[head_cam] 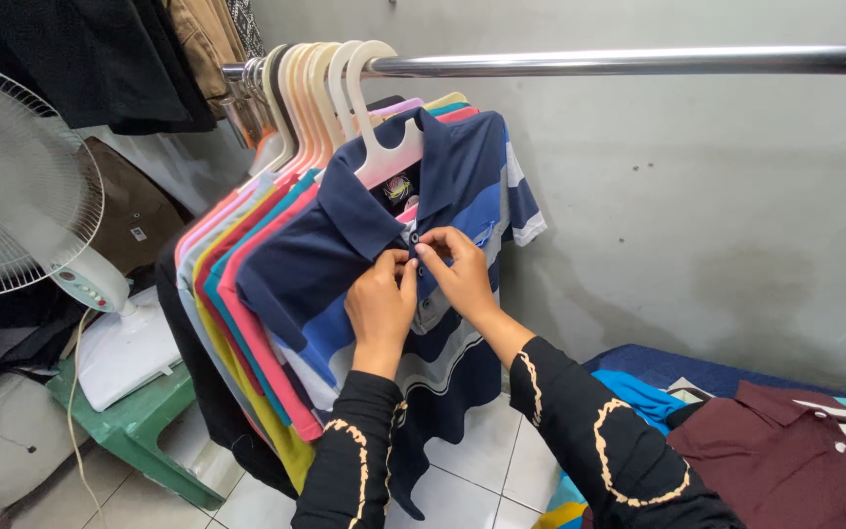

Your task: The person folds a striped polo shirt on their lap, smooths the fabric, and buttons the collar. They then place the shirt on a hanger and hang it on a clothing rack.

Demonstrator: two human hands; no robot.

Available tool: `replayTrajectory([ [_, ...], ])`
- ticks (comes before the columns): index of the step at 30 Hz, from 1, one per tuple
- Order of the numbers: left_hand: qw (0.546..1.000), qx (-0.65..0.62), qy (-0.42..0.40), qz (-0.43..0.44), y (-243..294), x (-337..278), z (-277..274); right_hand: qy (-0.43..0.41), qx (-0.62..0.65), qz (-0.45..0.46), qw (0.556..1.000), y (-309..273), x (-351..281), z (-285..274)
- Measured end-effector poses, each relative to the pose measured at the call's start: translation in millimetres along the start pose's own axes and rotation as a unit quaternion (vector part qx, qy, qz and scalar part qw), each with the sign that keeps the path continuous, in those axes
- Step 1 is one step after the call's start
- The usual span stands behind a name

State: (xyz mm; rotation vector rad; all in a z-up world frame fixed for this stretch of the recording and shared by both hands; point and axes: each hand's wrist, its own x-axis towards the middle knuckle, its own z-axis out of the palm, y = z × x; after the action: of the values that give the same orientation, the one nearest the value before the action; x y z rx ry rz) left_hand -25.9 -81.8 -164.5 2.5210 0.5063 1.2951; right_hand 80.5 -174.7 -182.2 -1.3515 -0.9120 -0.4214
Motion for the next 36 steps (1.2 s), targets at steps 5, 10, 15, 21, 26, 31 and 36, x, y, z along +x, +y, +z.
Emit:
replayTrajectory([
  [5,1.000,0.003,0.005,0.020,2,-2,-3,0.003,-0.010,-0.001,1.000,-3,7,4],
  [10,0.998,0.013,0.027,0.051,-2,-4,0,-0.004,-0.013,-0.010,1.000,-6,4,1],
  [15,0.938,0.121,0.112,0.305,-43,-16,18,0.040,-0.168,-0.119,0.978,36,-25,1],
  [21,0.868,0.312,0.004,0.387,-82,-50,1,-0.020,-0.187,0.002,0.982,92,-44,-1],
  [26,0.885,0.304,-0.097,0.340,-102,-69,-1,-0.093,-0.300,-0.028,0.949,116,-22,-22],
  [31,0.862,0.358,-0.091,0.347,-118,-78,0,-0.090,-0.364,-0.162,0.913,111,25,-64],
  [36,0.846,0.388,-0.085,0.355,-126,-78,2,-0.270,-0.300,-0.099,0.910,116,56,-92],
])
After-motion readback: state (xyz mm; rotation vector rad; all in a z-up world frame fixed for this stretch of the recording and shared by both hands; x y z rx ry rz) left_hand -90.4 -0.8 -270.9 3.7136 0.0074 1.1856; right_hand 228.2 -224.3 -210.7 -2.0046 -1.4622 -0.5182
